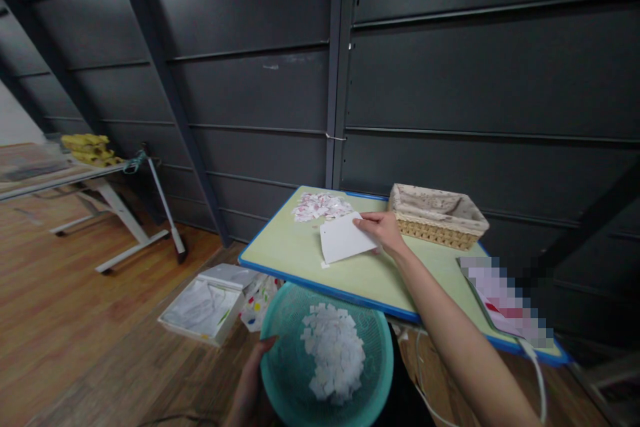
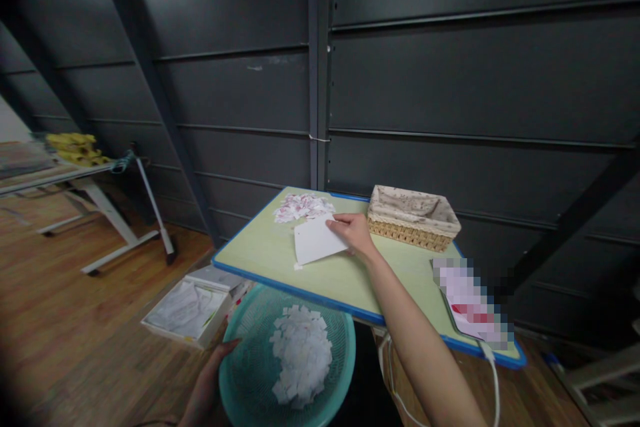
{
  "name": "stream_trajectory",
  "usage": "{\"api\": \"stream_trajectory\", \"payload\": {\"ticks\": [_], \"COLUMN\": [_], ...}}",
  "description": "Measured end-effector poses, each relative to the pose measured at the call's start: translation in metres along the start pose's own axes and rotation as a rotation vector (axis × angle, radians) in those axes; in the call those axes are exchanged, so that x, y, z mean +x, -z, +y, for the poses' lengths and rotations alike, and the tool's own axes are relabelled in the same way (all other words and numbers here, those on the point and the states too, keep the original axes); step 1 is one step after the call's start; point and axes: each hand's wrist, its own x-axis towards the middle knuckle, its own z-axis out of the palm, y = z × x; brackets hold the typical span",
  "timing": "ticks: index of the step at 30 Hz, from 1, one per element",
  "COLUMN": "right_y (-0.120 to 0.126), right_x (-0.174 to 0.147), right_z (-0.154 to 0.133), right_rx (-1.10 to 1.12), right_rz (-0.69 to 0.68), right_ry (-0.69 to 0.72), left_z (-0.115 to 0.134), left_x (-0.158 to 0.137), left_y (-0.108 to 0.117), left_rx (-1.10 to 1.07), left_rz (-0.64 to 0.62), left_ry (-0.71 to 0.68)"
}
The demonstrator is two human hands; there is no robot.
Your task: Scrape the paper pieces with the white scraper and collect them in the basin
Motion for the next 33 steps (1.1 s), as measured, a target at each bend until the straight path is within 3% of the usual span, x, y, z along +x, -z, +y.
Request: {"api": "stream_trajectory", "payload": {"ticks": [5,15,22,33], "right_y": [-0.006,-0.005,0.0,-0.006], "right_x": [0.002,0.004,0.005,0.0], "right_z": [0.004,0.003,0.007,-0.002], "right_rx": [-0.032,-0.059,-0.038,-0.016], "right_rz": [0.044,0.099,0.075,0.067], "right_ry": [0.031,0.055,0.055,0.027], "left_z": [-0.001,0.001,-0.004,-0.002], "left_x": [-0.001,-0.001,0.008,0.003], "left_y": [0.002,-0.002,0.011,0.005], "left_rx": [0.004,0.0,-0.013,-0.025], "left_rz": [-0.064,-0.021,-0.069,-0.071], "left_ry": [0.019,-0.024,0.007,0.044]}}
